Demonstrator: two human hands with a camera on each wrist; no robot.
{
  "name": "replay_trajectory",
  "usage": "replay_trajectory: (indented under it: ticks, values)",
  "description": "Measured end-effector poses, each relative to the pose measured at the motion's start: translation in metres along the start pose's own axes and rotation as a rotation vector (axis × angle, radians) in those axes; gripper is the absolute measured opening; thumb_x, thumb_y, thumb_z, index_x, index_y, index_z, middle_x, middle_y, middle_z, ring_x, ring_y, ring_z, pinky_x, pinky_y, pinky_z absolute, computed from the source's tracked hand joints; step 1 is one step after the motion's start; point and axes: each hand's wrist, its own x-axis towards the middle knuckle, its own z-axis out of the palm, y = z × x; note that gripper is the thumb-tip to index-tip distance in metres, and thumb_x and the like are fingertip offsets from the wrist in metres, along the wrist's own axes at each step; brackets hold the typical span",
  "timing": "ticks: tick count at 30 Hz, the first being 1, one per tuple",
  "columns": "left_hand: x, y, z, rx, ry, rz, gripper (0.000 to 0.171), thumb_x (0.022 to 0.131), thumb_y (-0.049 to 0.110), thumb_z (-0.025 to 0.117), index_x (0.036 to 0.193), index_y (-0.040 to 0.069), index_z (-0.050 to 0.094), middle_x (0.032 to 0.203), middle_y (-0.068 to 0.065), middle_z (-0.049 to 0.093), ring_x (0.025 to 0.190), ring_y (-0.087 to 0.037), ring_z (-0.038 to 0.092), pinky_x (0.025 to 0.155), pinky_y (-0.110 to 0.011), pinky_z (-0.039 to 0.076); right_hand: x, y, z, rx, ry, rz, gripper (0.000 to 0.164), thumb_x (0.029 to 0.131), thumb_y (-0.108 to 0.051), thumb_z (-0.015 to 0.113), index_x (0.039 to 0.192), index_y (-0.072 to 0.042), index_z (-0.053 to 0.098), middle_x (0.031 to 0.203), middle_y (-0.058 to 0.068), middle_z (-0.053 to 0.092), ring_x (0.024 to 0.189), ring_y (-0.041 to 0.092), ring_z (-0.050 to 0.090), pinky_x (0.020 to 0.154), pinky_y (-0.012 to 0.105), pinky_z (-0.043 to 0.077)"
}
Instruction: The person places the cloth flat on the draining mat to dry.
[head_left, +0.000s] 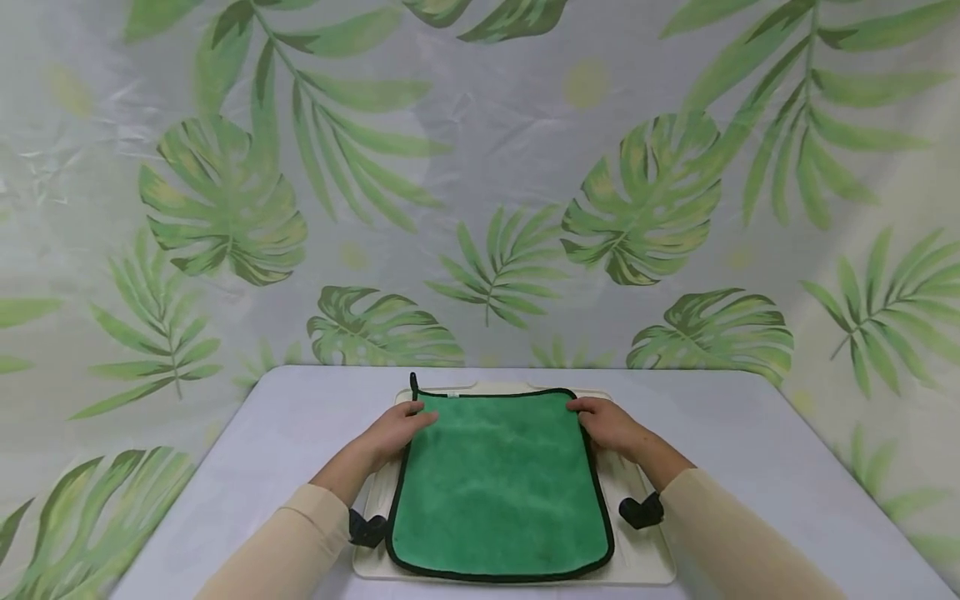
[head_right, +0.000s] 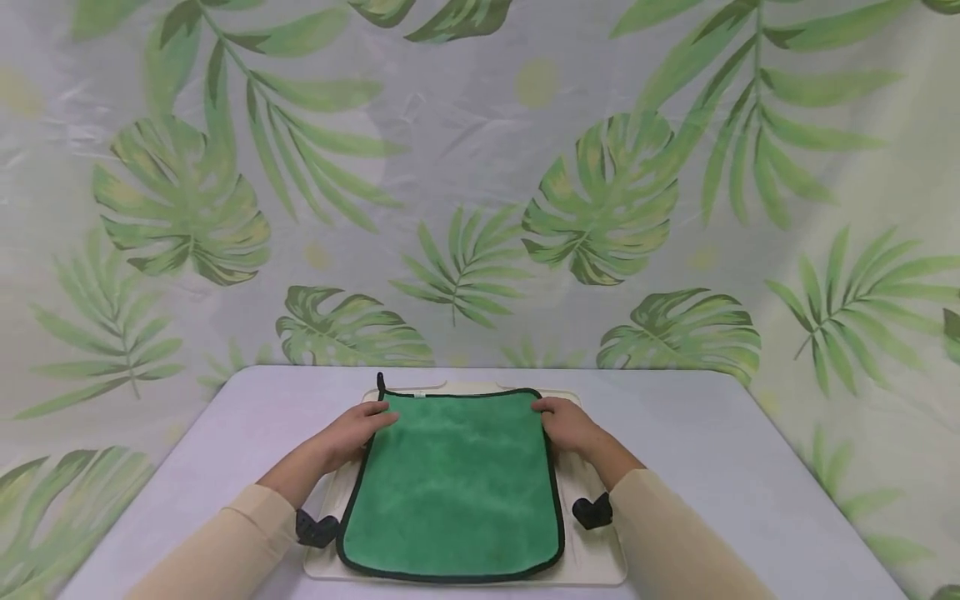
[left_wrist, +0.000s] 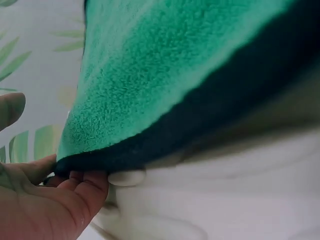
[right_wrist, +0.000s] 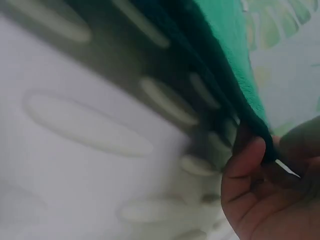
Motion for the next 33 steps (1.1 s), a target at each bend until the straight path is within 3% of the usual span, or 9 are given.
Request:
replay_trajectory:
  ticks: [5, 10, 13, 17, 19, 23, 27, 30, 33]
  values:
    - [0.005, 0.0, 0.001, -0.048, 0.01, -0.007, 0.07, 0.106, 0.04, 0.053, 0.161, 0.007, 0.027, 0.168, -0.024, 0.021, 0.151, -0.052, 0.025, 0.112, -0.068, 0.038, 0.003, -0.002, -0.009, -0.011, 0.014, 0.001, 0.049, 0.106, -0.007, 0.028, 0.152, 0.005, 0.041, 0.159, 0.033, 0.034, 0.091, 0.028, 0.06, 0.068, 0.036, 0.049]
    - [0.008, 0.001, 0.002, -0.051, 0.018, -0.008, 0.07, 0.107, 0.041, 0.051, 0.162, 0.007, 0.025, 0.168, -0.025, 0.021, 0.151, -0.051, 0.025, 0.112, -0.068, 0.038, 0.004, 0.0, -0.006, -0.075, 0.064, -0.01, 0.05, 0.104, -0.009, 0.039, 0.152, 0.004, 0.04, 0.154, 0.034, 0.041, 0.122, 0.044, 0.057, 0.092, 0.045, 0.051]
    - [0.001, -0.001, 0.002, -0.012, 0.033, 0.015, 0.067, 0.106, 0.035, 0.055, 0.16, 0.006, 0.029, 0.162, -0.03, 0.03, 0.146, -0.051, 0.036, 0.11, -0.064, 0.043, -0.003, 0.0, 0.002, -0.121, 0.077, -0.035, 0.053, 0.101, -0.011, 0.05, 0.151, 0.003, 0.041, 0.145, 0.035, 0.049, 0.13, 0.048, 0.053, 0.097, 0.052, 0.053]
    - [-0.019, -0.007, 0.003, 0.066, 0.038, 0.065, 0.068, 0.1, 0.026, 0.066, 0.157, 0.006, 0.036, 0.138, -0.03, 0.057, 0.12, -0.042, 0.063, 0.095, -0.054, 0.056, -0.026, 0.001, 0.012, -0.191, 0.075, -0.065, 0.054, 0.097, -0.011, 0.061, 0.147, 0.002, 0.046, 0.132, 0.033, 0.059, 0.115, 0.042, 0.063, 0.085, 0.048, 0.056]
    - [-0.032, -0.01, 0.002, 0.104, -0.003, 0.093, 0.072, 0.096, 0.024, 0.072, 0.157, 0.006, 0.037, 0.122, -0.024, 0.064, 0.104, -0.032, 0.069, 0.084, -0.046, 0.06, -0.042, 0.001, 0.015, -0.21, 0.046, -0.063, 0.055, 0.096, -0.012, 0.065, 0.147, 0.0, 0.047, 0.117, 0.027, 0.066, 0.097, 0.034, 0.066, 0.074, 0.042, 0.055]
    - [-0.061, -0.013, 0.0, 0.139, -0.198, 0.116, 0.085, 0.088, 0.017, 0.081, 0.159, 0.01, 0.035, 0.11, -0.017, 0.066, 0.087, -0.021, 0.069, 0.069, -0.035, 0.057, -0.075, 0.002, 0.017, -0.191, -0.076, -0.058, 0.064, 0.094, -0.012, 0.071, 0.151, -0.004, 0.043, 0.085, 0.01, 0.062, 0.065, 0.02, 0.055, 0.057, 0.034, 0.044]
    - [-0.084, -0.014, -0.007, 0.131, -0.367, 0.109, 0.092, 0.083, 0.007, 0.083, 0.16, 0.017, 0.033, 0.103, -0.016, 0.067, 0.08, -0.021, 0.072, 0.067, -0.037, 0.061, -0.1, 0.004, 0.012, -0.181, -0.196, -0.091, 0.074, 0.094, -0.015, 0.072, 0.157, -0.007, 0.033, 0.075, 0.005, 0.059, 0.057, 0.017, 0.053, 0.052, 0.031, 0.043]
    - [-0.096, -0.017, -0.012, 0.179, -0.369, 0.114, 0.089, 0.083, 0.004, 0.082, 0.159, 0.016, 0.037, 0.088, -0.013, 0.065, 0.07, -0.02, 0.07, 0.065, -0.036, 0.059, -0.111, 0.009, 0.009, -0.22, -0.209, -0.131, 0.078, 0.094, -0.019, 0.073, 0.158, -0.005, 0.03, 0.07, 0.002, 0.06, 0.053, 0.015, 0.053, 0.05, 0.029, 0.042]
    - [-0.104, -0.021, -0.014, 0.282, -0.331, 0.139, 0.085, 0.083, 0.006, 0.082, 0.157, 0.012, 0.04, 0.081, -0.008, 0.063, 0.066, -0.017, 0.065, 0.062, -0.031, 0.052, -0.116, 0.011, 0.01, -0.309, -0.144, -0.124, 0.079, 0.092, -0.022, 0.076, 0.156, -0.006, 0.033, 0.07, 0.001, 0.06, 0.056, 0.013, 0.054, 0.052, 0.028, 0.043]
